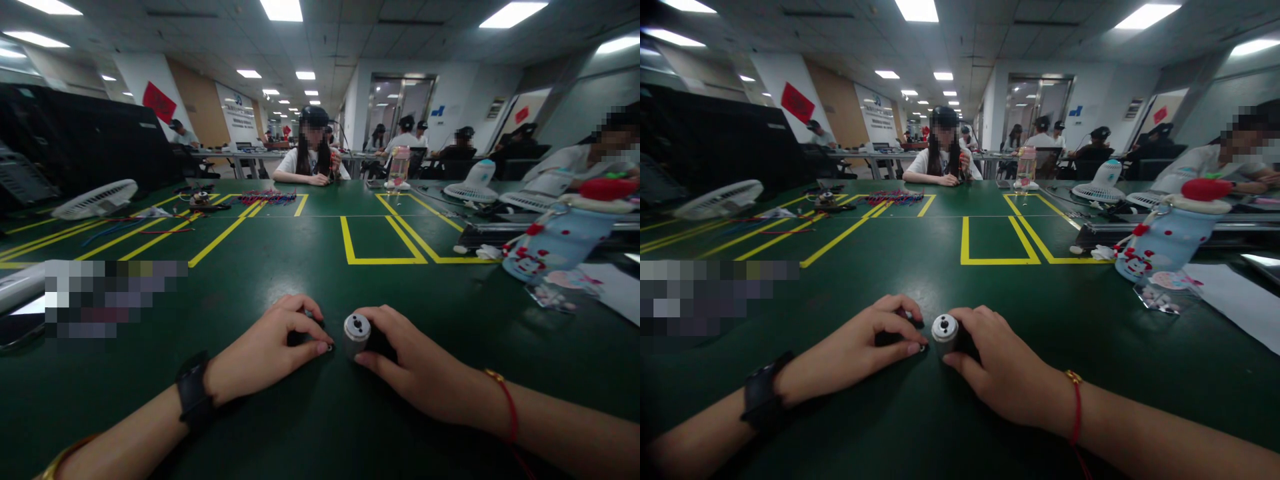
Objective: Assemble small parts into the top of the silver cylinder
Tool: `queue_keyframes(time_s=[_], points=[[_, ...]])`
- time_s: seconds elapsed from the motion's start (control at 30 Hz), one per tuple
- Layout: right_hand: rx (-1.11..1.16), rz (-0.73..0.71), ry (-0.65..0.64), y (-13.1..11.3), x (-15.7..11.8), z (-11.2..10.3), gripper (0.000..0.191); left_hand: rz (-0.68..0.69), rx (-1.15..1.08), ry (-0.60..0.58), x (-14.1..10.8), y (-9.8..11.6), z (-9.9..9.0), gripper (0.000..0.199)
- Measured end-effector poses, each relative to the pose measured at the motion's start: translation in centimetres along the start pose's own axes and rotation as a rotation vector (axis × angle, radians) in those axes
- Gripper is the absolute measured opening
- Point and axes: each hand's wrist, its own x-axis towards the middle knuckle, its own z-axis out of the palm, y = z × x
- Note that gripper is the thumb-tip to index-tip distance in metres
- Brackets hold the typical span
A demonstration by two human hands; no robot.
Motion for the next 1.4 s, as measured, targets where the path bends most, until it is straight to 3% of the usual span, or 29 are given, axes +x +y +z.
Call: queue_keyframes(time_s=[0.33, 0.5, 0.63, 0.73, 0.93, 1.03, 1.1, 1.17, 1.23, 1.3, 1.4], points=[[0.015, 0.009, -0.002, -0.1, -0.1, -0.1, 0.035, -0.014, -0.129, 0.005, -0.1, -0.2, -0.6, 0.017], [0.02, 0.017, -0.004, -0.1, -0.2, -0.2, 0.036, -0.25, -0.438, 0.207, 0.1, -1.6, -1.1, 0.021], [0.026, 0.025, -0.006, -0.1, -0.2, -0.2, 0.036, -0.347, -0.891, 0.41, 0.4, -3.1, -1.3, 0.017], [0.029, 0.026, -0.003, -0.1, -0.2, -0.2, 0.035, -0.374, -1.121, 0.453, 0.5, -3.6, -1.5, 0.016], [0.032, 0.029, -0.007, 0.0, -0.2, -0.2, 0.035, -0.432, -1.208, 0.497, 0.7, -4.0, -1.8, 0.026], [0.032, 0.032, -0.011, 0.0, -0.1, -0.2, 0.034, -0.429, -1.128, 0.516, 0.7, -4.3, -1.6, 0.028], [0.032, 0.028, -0.01, -0.1, -0.1, -0.2, 0.033, -0.395, -0.918, 0.466, 0.6, -4.1, -1.4, 0.022], [0.026, 0.023, -0.007, 0.0, -0.1, -0.2, 0.034, -0.321, -0.595, 0.34, 0.3, -3.3, -1.2, 0.015], [0.02, 0.018, -0.004, 0.0, -0.1, -0.1, 0.035, -0.16, -0.33, 0.183, -0.1, -2.3, -1.2, 0.014], [0.015, 0.014, -0.002, 0.1, -0.1, -0.1, 0.036, -0.074, -0.175, 0.04, -0.4, -1.3, -1.1, 0.025], [0.009, 0.006, 0.003, 0.1, -0.1, 0.0, 0.035, -0.032, -0.042, -0.034, -0.6, -0.6, -1.1, 0.036]])
